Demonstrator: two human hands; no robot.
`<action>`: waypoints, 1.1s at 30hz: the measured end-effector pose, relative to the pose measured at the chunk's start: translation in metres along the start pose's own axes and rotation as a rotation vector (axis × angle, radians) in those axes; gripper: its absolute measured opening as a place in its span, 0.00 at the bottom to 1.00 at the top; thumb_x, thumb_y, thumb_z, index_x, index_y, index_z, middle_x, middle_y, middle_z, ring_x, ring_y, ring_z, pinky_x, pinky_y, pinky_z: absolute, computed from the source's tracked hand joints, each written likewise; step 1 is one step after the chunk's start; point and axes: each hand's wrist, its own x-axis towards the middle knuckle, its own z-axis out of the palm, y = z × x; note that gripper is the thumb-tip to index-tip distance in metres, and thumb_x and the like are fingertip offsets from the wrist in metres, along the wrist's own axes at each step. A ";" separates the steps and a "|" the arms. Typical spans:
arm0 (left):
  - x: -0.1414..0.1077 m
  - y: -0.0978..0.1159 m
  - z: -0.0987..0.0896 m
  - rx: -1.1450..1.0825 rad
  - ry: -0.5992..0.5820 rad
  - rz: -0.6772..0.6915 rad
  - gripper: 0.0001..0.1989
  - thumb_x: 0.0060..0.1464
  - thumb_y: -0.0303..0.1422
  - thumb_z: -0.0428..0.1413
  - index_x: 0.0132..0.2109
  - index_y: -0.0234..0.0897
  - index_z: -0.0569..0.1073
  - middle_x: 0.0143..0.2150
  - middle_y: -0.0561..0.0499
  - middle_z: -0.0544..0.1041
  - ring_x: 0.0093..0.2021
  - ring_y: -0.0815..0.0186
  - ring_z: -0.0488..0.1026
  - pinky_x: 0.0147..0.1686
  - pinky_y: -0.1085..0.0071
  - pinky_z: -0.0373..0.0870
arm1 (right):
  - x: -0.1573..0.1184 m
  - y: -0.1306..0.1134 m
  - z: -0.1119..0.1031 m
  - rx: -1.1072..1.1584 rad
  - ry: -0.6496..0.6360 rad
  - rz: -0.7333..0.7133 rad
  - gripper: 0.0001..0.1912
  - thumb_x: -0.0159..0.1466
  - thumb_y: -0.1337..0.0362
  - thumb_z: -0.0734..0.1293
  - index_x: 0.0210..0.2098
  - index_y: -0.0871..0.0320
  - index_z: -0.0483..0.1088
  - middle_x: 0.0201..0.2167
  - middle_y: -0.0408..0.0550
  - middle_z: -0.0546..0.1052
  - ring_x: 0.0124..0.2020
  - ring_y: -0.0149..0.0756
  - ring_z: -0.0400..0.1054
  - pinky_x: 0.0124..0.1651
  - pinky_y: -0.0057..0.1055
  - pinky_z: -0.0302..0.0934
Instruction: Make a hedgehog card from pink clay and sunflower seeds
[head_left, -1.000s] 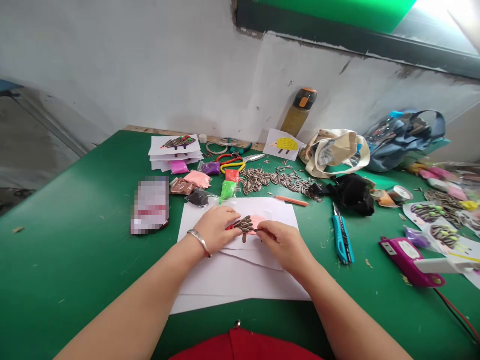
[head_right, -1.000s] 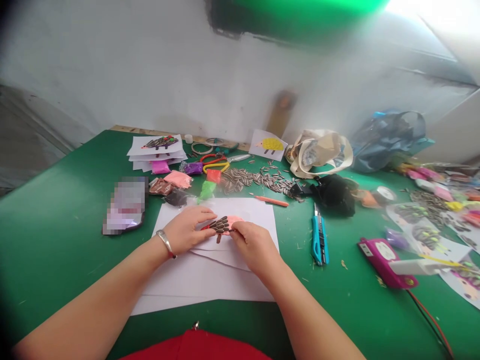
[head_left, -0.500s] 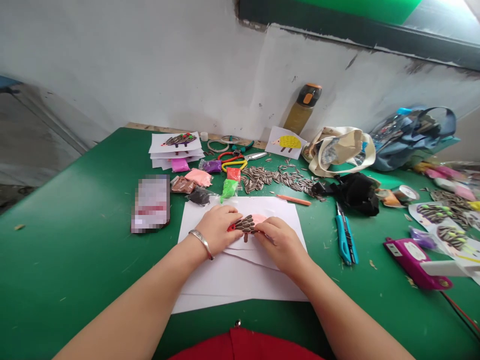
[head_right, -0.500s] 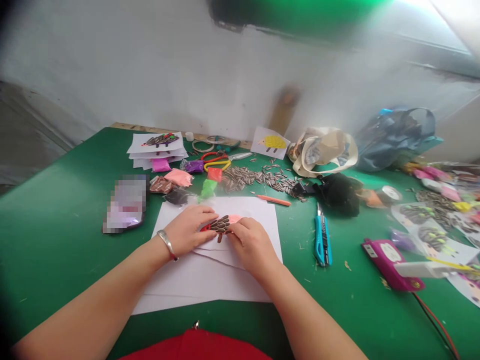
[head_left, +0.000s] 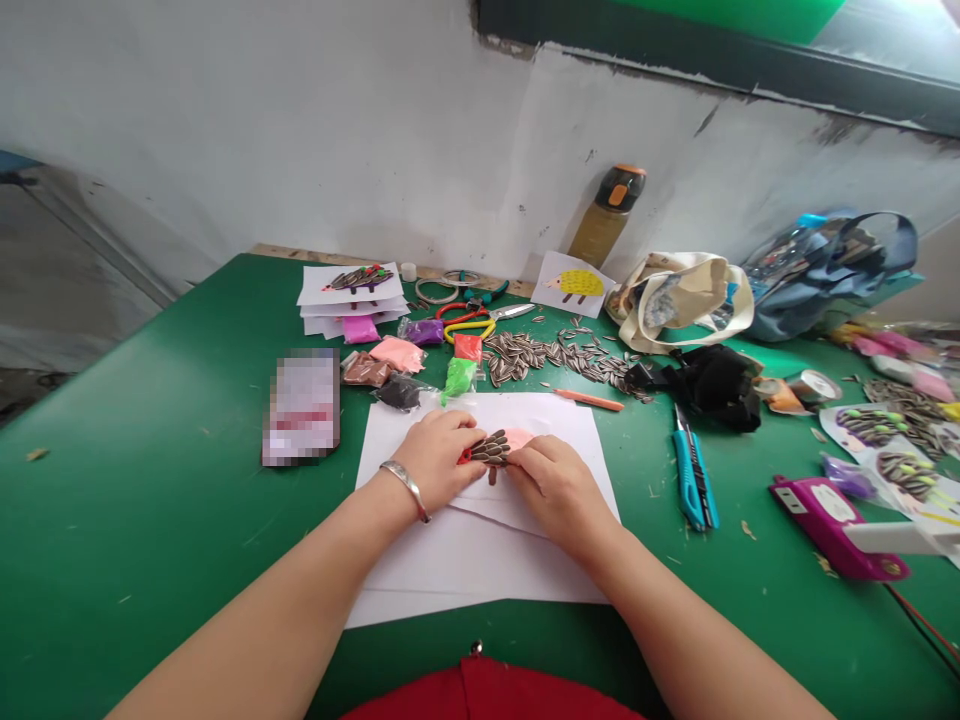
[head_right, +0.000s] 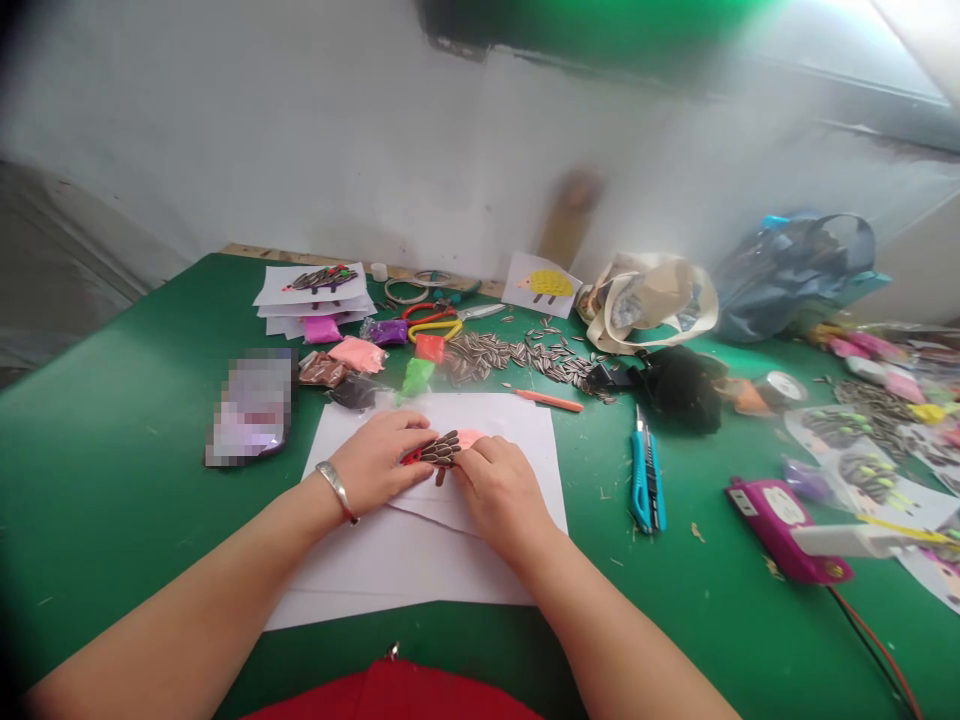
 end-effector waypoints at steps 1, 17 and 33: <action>0.000 0.000 0.000 0.000 0.001 0.001 0.08 0.51 0.33 0.56 0.38 0.41 0.78 0.41 0.49 0.71 0.41 0.61 0.66 0.43 0.65 0.63 | 0.000 -0.001 0.000 -0.015 0.002 -0.001 0.12 0.67 0.68 0.58 0.34 0.57 0.73 0.31 0.48 0.71 0.34 0.35 0.62 0.39 0.31 0.56; 0.000 -0.003 0.002 0.009 0.012 0.004 0.08 0.52 0.35 0.57 0.39 0.42 0.78 0.42 0.49 0.71 0.43 0.60 0.66 0.46 0.64 0.62 | -0.002 0.002 0.001 0.007 0.013 0.019 0.07 0.65 0.65 0.62 0.36 0.58 0.73 0.32 0.48 0.72 0.35 0.36 0.62 0.39 0.32 0.55; 0.001 0.000 0.003 0.035 0.017 -0.008 0.09 0.54 0.36 0.56 0.40 0.42 0.78 0.42 0.49 0.71 0.43 0.60 0.66 0.47 0.63 0.62 | -0.001 0.009 0.001 -0.076 -0.063 0.064 0.13 0.66 0.66 0.60 0.27 0.59 0.71 0.26 0.48 0.70 0.31 0.33 0.62 0.36 0.29 0.53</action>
